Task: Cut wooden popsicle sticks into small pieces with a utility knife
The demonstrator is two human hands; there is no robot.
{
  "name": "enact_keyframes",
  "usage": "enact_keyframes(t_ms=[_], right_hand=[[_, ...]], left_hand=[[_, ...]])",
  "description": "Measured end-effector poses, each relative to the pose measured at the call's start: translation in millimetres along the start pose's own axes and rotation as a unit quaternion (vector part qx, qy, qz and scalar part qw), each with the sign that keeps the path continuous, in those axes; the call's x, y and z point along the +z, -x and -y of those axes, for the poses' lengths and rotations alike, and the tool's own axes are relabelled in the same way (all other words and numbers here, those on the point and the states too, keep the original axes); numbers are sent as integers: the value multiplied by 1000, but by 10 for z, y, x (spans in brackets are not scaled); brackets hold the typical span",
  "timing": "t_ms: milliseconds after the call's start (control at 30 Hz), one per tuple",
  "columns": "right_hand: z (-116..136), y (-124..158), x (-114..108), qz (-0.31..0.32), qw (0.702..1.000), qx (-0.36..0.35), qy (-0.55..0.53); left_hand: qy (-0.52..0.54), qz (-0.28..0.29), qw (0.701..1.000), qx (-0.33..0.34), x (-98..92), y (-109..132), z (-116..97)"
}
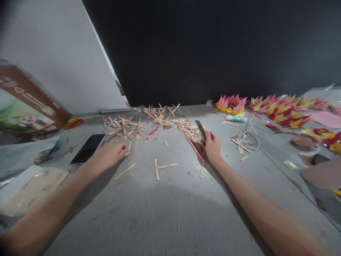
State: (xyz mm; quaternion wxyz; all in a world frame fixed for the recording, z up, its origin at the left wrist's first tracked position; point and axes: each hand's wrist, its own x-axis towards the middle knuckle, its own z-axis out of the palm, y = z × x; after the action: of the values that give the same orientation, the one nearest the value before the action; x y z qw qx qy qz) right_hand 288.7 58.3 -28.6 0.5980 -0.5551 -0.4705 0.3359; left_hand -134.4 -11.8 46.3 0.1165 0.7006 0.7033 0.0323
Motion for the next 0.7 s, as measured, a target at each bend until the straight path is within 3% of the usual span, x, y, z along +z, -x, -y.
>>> enact_keyframes(t_ms=[67, 133, 200, 433, 700], right_hand=[[1, 1, 4, 2, 1000, 0, -1], [10, 8, 5, 4, 1000, -2, 0], [24, 19, 3, 6, 1000, -6, 5], [56, 42, 3, 17, 999, -19, 19], [14, 15, 12, 20, 1000, -9, 14]], left_hand=[[-61, -2, 996, -68, -46, -74, 361], [-39, -2, 996, -74, -55, -143, 619], [-34, 9, 996, -80, -45, -185, 748], [-89, 19, 993, -77, -2, -176, 704], [-69, 12, 995, -64, 104, -279, 735]])
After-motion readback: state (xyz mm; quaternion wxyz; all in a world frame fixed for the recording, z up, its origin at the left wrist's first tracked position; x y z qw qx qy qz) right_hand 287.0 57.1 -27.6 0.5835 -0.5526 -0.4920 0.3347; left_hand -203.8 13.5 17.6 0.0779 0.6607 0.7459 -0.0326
